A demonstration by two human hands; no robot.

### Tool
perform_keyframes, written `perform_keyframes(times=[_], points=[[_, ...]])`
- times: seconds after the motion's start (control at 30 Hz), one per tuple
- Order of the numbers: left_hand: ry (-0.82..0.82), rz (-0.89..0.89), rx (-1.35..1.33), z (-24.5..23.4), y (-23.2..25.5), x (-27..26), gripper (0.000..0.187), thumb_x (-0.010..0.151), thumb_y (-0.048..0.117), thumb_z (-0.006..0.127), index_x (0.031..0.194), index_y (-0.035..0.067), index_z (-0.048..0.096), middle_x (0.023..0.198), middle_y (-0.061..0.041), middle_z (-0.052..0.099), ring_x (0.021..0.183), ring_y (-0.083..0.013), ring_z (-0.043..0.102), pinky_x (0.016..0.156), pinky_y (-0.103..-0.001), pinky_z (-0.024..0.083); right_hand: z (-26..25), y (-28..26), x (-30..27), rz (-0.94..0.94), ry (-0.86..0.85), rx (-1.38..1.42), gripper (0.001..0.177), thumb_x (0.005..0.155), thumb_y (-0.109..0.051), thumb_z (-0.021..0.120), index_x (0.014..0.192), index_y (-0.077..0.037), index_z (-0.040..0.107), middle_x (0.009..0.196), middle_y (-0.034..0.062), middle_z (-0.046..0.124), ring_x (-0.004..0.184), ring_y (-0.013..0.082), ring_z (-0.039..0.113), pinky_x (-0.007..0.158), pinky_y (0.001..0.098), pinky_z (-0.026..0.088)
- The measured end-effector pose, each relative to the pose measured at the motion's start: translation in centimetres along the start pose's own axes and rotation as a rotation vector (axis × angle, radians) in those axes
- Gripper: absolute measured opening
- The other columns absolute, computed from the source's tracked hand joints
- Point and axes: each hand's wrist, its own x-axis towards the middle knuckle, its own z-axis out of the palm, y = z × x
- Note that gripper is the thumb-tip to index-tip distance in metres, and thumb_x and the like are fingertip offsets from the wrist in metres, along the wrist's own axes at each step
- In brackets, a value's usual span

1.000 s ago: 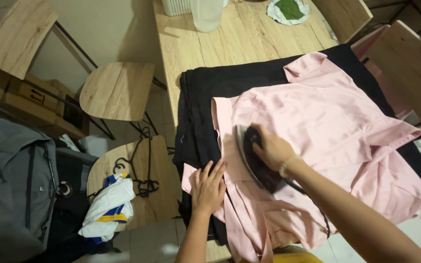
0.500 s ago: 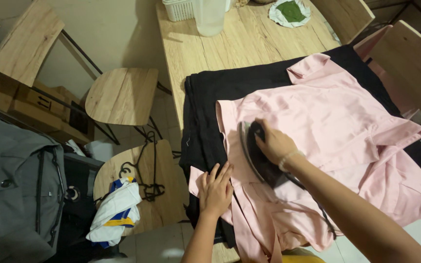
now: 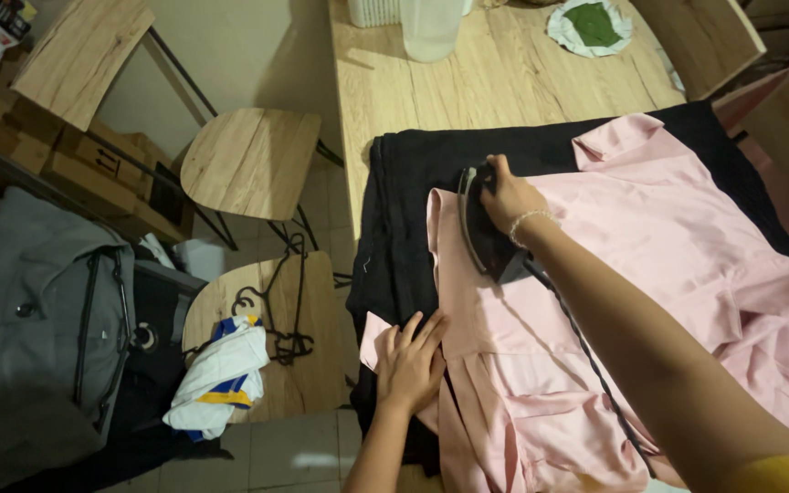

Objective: The person irons a pink shirt laid on a black cloth on a wooden table. They smooth the fabric, flip the shirt to adjust the collar, and continue ironing the front and sleeves with a handheld iron.

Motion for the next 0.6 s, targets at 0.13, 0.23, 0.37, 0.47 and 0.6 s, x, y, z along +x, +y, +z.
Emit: perform_keyframes(times=[0.13,0.23,0.37,0.47,0.6], points=[[0.007,-0.016,-0.005,-0.1,0.1,-0.2,0.062,0.086,0.02,0.06,0.148,0.018,0.053,0.156,-0.001,0.05,0.143,-0.0304,0.042,0.115,-0.056,0.028,0.3,0.4,0.9,-0.014,-0.006,-0.013,0.056,0.095,-0.031,0.06,0.145,-0.017,0.039,0.104,0.0323,0.069,0.097,0.0527,0.066,0.085,0.0585,0.051],[0.014,-0.022,0.0,-0.2,0.3,-0.3,0.06,0.086,0.02,0.06,0.146,0.018,0.054,0.155,0.0,0.05,0.143,-0.0291,0.043,0.115,-0.055,0.028,0.8,1.1,0.8,-0.031,-0.017,0.002,0.058,0.095,-0.029,0.06,0.147,-0.015,0.037,0.102,0.0336,0.069,0.096,0.0532,0.066,0.085,0.0586,0.051],[0.043,-0.01,0.013,-0.4,0.3,-0.2,0.061,0.086,0.019,0.059,0.147,0.018,0.055,0.155,0.0,0.051,0.142,-0.028,0.044,0.115,-0.055,0.028,1.7,2.1,-0.6,-0.023,-0.025,0.016,0.06,0.097,-0.029,0.06,0.149,-0.013,0.034,0.1,0.0353,0.069,0.093,0.0547,0.065,0.085,0.0591,0.051],[0.053,-0.001,0.02,-0.5,0.3,-0.1,0.058,0.088,0.019,0.058,0.146,0.019,0.055,0.154,0.001,0.052,0.141,-0.0271,0.045,0.115,-0.054,0.028,2.2,2.8,-3.9,-0.079,0.024,0.052,0.06,0.094,-0.028,0.062,0.145,-0.01,0.036,0.102,0.0342,0.069,0.094,0.0535,0.066,0.085,0.058,0.051],[0.052,-0.003,0.019,-0.5,0.4,-0.1,0.057,0.089,0.019,0.058,0.146,0.018,0.055,0.154,0.001,0.052,0.141,-0.0269,0.045,0.115,-0.054,0.028,1.6,2.5,-10.0,-0.067,0.049,0.008,0.056,0.092,-0.032,0.065,0.139,-0.014,0.041,0.106,0.0292,0.07,0.093,0.0502,0.067,0.082,0.0566,0.051]])
